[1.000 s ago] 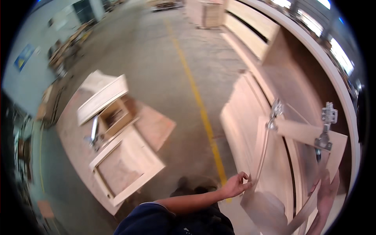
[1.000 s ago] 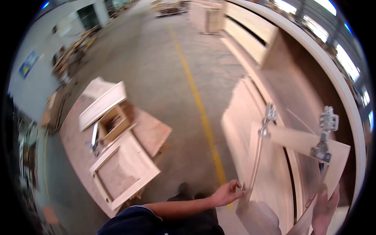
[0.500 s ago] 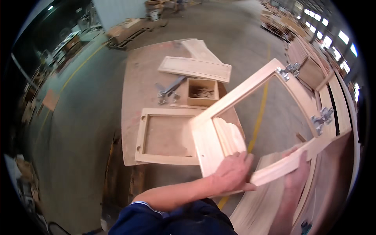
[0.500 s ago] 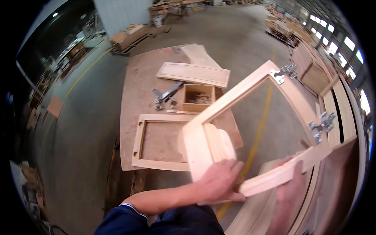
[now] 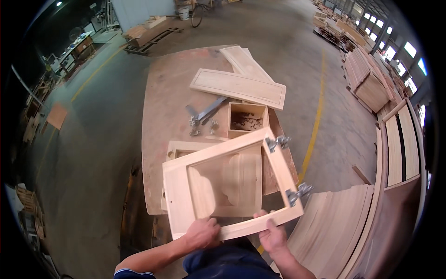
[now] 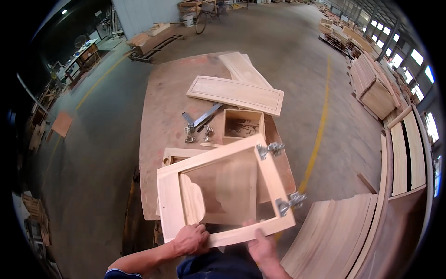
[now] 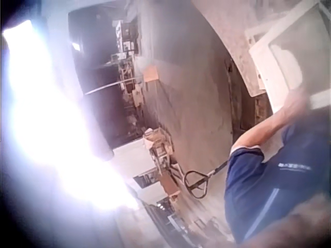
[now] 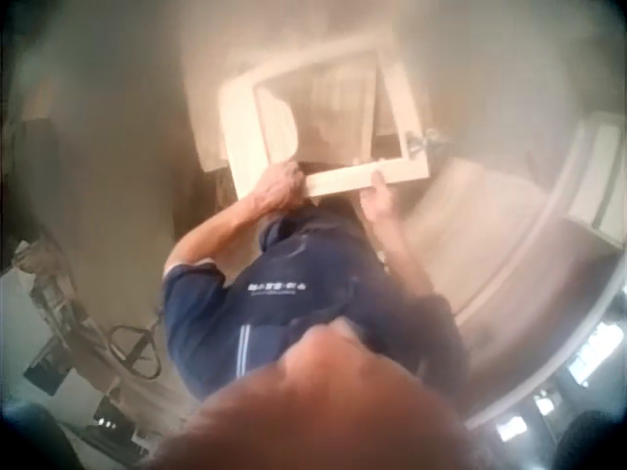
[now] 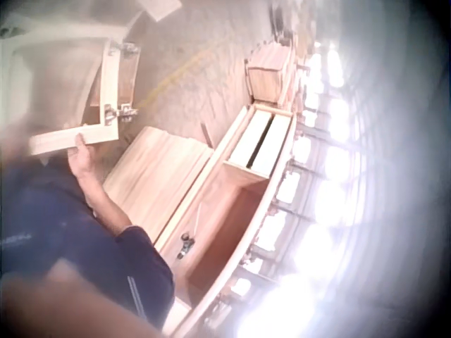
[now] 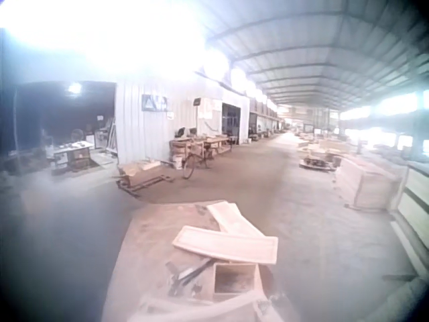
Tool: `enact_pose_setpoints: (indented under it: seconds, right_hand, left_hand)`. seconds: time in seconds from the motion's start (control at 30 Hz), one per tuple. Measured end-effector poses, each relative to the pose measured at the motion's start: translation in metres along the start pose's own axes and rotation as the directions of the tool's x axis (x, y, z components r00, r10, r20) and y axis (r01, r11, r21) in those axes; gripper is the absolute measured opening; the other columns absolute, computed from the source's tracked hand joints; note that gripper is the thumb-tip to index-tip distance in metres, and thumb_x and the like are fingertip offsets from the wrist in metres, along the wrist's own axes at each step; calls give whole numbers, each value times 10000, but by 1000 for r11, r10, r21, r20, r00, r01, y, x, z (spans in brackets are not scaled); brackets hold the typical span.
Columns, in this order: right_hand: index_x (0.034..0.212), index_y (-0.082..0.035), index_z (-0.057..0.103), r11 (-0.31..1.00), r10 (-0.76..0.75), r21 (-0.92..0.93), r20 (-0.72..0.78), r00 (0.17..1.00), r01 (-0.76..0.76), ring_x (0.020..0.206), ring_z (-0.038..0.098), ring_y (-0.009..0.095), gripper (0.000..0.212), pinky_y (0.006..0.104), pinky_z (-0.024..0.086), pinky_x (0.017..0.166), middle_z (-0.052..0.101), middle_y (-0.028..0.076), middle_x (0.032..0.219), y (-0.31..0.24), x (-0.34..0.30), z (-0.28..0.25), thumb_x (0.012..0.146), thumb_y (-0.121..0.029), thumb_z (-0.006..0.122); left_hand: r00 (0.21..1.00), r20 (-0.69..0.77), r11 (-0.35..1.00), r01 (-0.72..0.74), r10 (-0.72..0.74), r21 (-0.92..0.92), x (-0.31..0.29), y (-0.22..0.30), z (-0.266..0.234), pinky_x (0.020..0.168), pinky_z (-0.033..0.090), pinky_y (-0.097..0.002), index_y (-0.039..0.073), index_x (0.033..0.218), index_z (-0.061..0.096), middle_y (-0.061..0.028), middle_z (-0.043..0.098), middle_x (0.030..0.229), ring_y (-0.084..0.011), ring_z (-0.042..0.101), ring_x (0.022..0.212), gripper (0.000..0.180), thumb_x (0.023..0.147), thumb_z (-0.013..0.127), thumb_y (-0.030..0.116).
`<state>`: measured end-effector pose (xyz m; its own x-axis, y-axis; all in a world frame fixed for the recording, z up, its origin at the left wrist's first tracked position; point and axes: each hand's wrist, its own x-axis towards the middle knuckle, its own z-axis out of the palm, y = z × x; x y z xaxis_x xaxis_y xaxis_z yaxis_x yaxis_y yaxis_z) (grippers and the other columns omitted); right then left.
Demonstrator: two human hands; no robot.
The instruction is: The person attaches metal hinges to a wooden cabinet frame and door using an electric drill, then inserts drawers into the cabinet.
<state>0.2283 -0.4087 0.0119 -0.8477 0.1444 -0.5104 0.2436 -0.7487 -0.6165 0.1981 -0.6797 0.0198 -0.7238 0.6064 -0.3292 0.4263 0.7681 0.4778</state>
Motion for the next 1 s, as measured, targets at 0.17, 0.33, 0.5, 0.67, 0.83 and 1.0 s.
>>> enact_pose_setpoints:
  seconds: [0.17, 0.33, 0.5, 0.67, 0.83, 1.0]
  right_hand:
    - [1350, -99, 535, 923, 359, 141, 9, 933, -357, 1360, 545, 348, 372, 557, 439, 1163, 612, 105, 1399, 65, 30, -31, 992, -30, 607]
    - [1450, -90, 480, 901, 428, 92, -10, 904, -425, 1355, 553, 354, 447, 545, 470, 1129, 614, 111, 1404, 104, 56, -47, 1022, -123, 604]
    - [1409, -9, 495, 578, 747, -321, -161, 645, -750, 1176, 680, 366, 435, 504, 560, 1006, 648, 230, 1332, 98, 76, -40, 1095, -309, 508]
    - [1293, 27, 534, 247, 770, -560, -382, 510, -791, 1085, 724, 342, 395, 413, 602, 915, 689, 253, 1259, 79, 99, -12, 1094, -313, 512]
    - [1153, 15, 611, 287, 645, -723, -339, 685, -629, 1013, 738, 253, 342, 340, 606, 848, 727, 183, 1158, 68, 129, 27, 1089, -309, 520]
    - [1164, 29, 621, 407, 554, -735, -273, 786, -542, 977, 734, 207, 338, 324, 605, 843, 735, 159, 1109, 62, 151, 55, 1079, -291, 551]
  left_hand:
    - [974, 220, 998, 56, -58, 16, 6, -63, 4, 813, 579, -443, 40, 925, 715, -171, 659, 1008, -347, 662, 987, 299, 785, 664, 300]
    - [951, 290, 994, 105, -104, 10, 14, -110, 24, 842, 574, -454, 41, 958, 714, -170, 663, 1040, -353, 660, 1016, 257, 829, 632, 248]
    - [970, 216, 993, 116, -114, 5, 12, -143, 37, 827, 565, -464, 50, 938, 703, -170, 656, 1020, -366, 664, 993, 217, 855, 658, 245]
    - [998, 21, 988, 56, -54, -142, 27, -156, 15, 786, 556, -483, 61, 917, 688, -159, 646, 963, -370, 665, 945, 326, 906, 689, 387]
    - [848, -392, 914, 230, -357, -334, 115, -212, -29, 710, 551, -475, 79, 942, 703, -168, 671, 900, -373, 676, 808, 173, 880, 771, 225]
    - [812, -330, 708, 138, -481, -693, 171, -252, -82, 650, 512, -365, 1, 965, 682, -99, 662, 793, -181, 639, 723, 191, 988, 649, 187]
